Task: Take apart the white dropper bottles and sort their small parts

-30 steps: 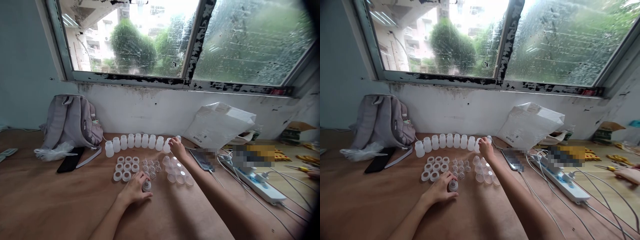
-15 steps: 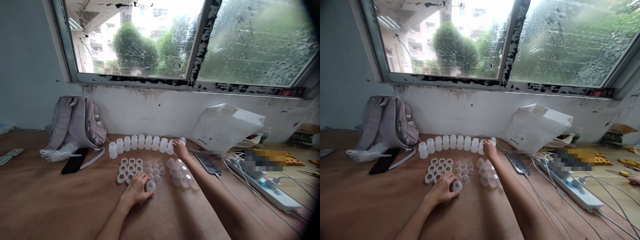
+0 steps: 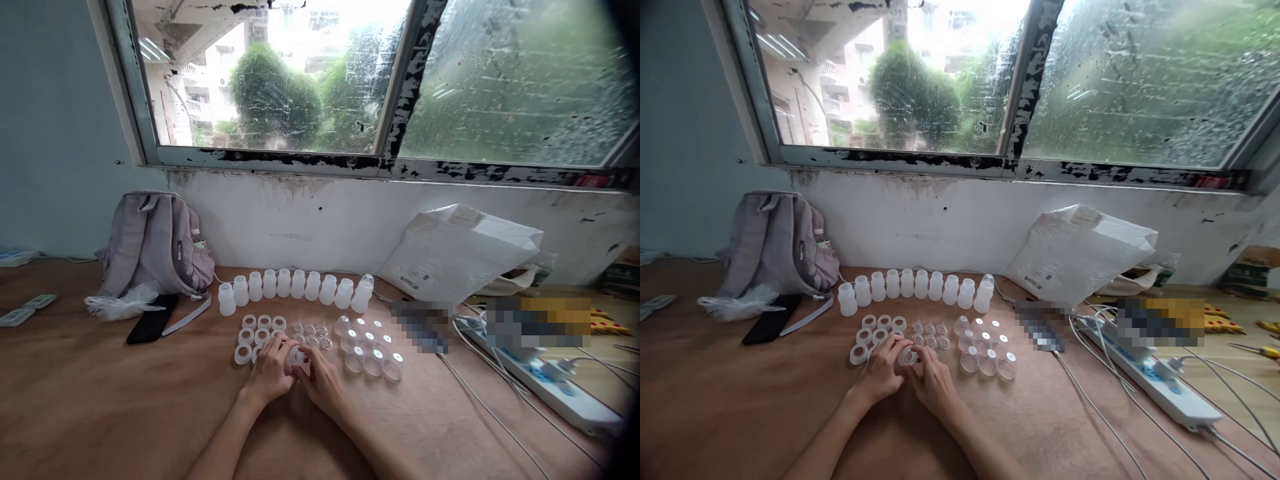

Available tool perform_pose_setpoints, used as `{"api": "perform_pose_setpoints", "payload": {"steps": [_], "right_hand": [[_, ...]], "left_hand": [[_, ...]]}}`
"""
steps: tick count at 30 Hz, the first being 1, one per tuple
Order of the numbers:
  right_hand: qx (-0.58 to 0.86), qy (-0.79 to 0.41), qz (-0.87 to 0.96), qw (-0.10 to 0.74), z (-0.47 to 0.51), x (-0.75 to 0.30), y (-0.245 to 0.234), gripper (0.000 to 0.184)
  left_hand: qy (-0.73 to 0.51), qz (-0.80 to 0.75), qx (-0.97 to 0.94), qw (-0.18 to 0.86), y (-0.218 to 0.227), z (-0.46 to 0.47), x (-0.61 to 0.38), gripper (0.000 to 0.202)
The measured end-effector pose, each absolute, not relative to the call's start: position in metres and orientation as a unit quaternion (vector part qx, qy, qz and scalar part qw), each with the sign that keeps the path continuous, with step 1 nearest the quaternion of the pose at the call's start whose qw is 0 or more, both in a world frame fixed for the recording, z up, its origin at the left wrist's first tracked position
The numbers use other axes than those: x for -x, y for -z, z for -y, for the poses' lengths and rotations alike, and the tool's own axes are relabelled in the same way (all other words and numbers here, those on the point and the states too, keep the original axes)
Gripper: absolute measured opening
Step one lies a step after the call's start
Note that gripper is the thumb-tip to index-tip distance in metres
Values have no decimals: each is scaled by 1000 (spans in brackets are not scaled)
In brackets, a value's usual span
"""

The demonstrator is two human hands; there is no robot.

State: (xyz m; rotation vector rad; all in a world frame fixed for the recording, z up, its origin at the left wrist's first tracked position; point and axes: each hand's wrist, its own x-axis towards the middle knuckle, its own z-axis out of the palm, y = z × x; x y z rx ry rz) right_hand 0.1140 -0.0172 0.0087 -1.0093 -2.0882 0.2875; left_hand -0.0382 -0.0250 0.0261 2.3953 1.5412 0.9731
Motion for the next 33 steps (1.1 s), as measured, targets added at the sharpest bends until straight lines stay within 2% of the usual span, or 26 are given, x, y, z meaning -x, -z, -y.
{"api": "perform_pose_setpoints", "payload": {"steps": [4,8,13,19,26,33], "right_hand": [[397,-152,804,416,14,-119,2,15],[378,-169,800,435,14,-124,0,9],[366,-185,802,434,17,-123,-2,14],[353,-187,809,431,14,-123,1,17],[348,-184,837,380,21,-127,-15,26],[393,-147,830,367,26,-128,-22,26]], "left_hand": [[-321,-486,-811,59,-26,28,35,46],[-313,-477,-819,59,-28,30,32,41],[-308,-491,-813,66,-28,31,30,33],[-284,-494,-819,66,-25,29,33,36],[-266,-492,-824,94,-30,26,41,34],[-264,-484,-826,113,-31,27,38,37]]}}
